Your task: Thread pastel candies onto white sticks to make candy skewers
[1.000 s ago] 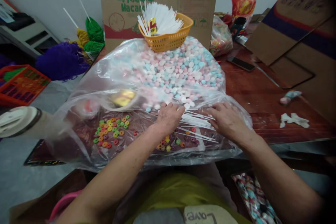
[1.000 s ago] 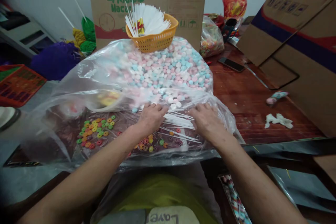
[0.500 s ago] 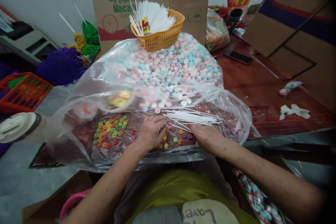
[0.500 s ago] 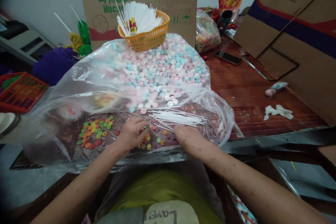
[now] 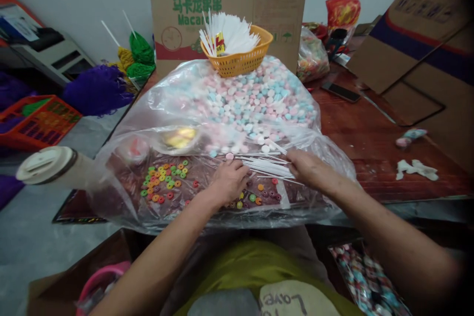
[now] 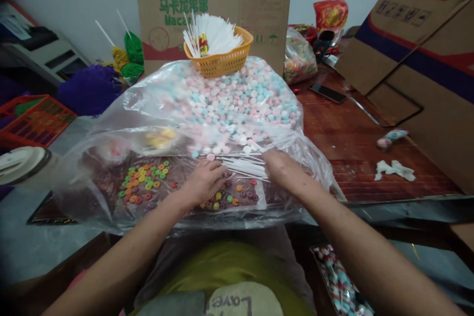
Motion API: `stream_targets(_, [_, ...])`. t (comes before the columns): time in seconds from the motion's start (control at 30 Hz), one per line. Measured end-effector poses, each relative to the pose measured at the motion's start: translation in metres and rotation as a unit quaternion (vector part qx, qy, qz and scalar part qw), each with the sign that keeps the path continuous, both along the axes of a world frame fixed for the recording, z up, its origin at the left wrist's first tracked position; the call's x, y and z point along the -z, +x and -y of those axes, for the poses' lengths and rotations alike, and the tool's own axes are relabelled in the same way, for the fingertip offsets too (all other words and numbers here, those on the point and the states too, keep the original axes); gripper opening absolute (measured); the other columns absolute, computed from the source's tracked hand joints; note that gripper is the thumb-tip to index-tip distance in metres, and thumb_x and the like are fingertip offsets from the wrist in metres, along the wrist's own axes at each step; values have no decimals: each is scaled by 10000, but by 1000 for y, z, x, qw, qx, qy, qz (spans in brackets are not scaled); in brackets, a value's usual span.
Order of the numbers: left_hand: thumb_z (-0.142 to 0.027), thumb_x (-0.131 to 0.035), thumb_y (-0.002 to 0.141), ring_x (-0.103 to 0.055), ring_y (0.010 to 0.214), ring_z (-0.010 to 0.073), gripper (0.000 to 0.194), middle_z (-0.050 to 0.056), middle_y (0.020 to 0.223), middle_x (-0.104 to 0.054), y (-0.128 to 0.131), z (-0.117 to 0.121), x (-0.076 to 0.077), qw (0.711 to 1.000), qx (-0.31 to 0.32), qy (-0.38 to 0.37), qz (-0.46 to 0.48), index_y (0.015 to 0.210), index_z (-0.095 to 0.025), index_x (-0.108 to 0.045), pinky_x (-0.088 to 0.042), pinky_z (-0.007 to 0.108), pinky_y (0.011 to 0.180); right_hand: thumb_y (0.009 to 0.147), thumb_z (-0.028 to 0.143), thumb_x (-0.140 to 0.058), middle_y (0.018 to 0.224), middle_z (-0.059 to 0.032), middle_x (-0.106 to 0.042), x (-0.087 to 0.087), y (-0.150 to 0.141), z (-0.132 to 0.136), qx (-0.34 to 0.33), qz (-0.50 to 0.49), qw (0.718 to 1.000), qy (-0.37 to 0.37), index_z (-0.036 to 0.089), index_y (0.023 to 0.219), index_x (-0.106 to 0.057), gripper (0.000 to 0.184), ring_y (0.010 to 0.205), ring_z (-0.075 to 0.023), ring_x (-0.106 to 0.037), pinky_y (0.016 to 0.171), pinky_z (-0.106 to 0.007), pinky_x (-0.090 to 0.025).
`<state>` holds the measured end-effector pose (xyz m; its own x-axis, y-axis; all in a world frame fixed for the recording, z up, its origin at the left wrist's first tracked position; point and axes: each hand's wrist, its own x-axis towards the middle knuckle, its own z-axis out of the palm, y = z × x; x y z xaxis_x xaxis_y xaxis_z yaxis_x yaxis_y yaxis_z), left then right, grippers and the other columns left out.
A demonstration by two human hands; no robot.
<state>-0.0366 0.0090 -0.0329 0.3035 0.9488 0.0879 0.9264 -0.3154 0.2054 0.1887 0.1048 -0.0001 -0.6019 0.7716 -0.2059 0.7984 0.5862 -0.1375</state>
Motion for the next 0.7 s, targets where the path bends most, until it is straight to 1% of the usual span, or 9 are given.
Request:
stream_targets(0.07, [-244, -476, 824, -515, 920, 241, 174, 102, 937, -597, 11, -5, 3, 999, -16, -15, -39, 906, -164, -607, -412, 386, 796, 793, 130, -442, 741, -98, -624, 14, -17, 21, -3, -19, 1000, 0, 134, 764, -606, 166, 664, -167, -556, 578, -243, -348])
stream_targets(0.13, [-194, -489, 799, -517, 913, 240, 152, 100, 921, -595, 16, 1, 7, 999, 6, -23, -44, 892, -167, -606, -417, 390, 790, 799, 110, -416, 740, -117, -618, 29, -36, 43, 5, -40, 999, 8, 115, 761, -605, 194, 651, -170, -552, 575, -254, -359])
stream_targets(0.2, [-153, -479, 789, -525, 893, 221, 166, 86, 917, -601, 13, 18, 9, 998, 57, -16, -14, 890, -176, -609, -424, 376, 790, 803, 95, -400, 779, -117, -618, 40, -53, 58, -1, -75, 997, 12, 114, 797, -604, 206, 688, -170, -558, 610, -256, -388])
stream_targets(0.27, [-138, -449, 804, -529, 920, 209, 199, 82, 957, -610, -1, 40, 8, 996, 75, 17, 38, 916, -178, -609, -422, 371, 828, 803, 101, -414, 801, -79, -621, 45, -65, 64, -31, -118, 993, 2, 146, 813, -605, 196, 740, -156, -563, 672, -244, -418])
stream_targets(0.33, [-143, -424, 830, -520, 986, 203, 236, 91, 1040, -603, -22, 63, 5, 993, 18, 70, 94, 996, -172, -589, -412, 369, 879, 815, 113, -413, 857, -66, -623, 47, -66, 63, -57, -156, 986, -3, 165, 873, -604, 207, 825, -156, -561, 761, -254, -436])
stream_targets(0.4, [-175, -425, 849, -518, 1007, 202, 241, 102, 1069, -594, -47, 85, 1, 983, -84, 104, 122, 1041, -162, -569, -418, 363, 889, 847, 142, -385, 984, -103, -603, 52, -58, 60, -76, -220, 972, 14, 149, 1018, -575, 256, 945, -180, -542, 854, -307, -434])
stream_targets(0.5, [-250, -490, 832, -542, 932, 214, 230, 102, 993, -601, -75, 116, -1, 977, -187, 65, 84, 1023, -153, -574, -448, 357, 823, 880, 240, -402, 1273, -146, -447, 68, -40, 61, -161, -319, 934, 31, 172, 1315, -359, 443, 1192, -229, -408, 982, -404, -375])
stream_targets(0.6, [-329, -565, 788, -536, 908, 231, 308, 95, 971, -588, -82, 137, 2, 979, -200, 6, 25, 1046, -161, -563, -443, 370, 800, 849, 347, -492, 1443, -153, -210, 81, -32, 68, -266, -285, 921, 10, 209, 1430, -83, 724, 1322, -286, -210, 1048, -485, -280])
stream_targets(0.7, [-346, -571, 783, -523, 901, 225, 322, 92, 981, -580, -78, 148, 7, 984, -180, -4, -3, 1054, -171, -559, -428, 362, 781, 830, 408, -509, 1474, -157, -113, 82, -37, 74, -319, -241, 916, -3, 203, 1437, -16, 807, 1340, -315, -143, 1058, -520, -234])
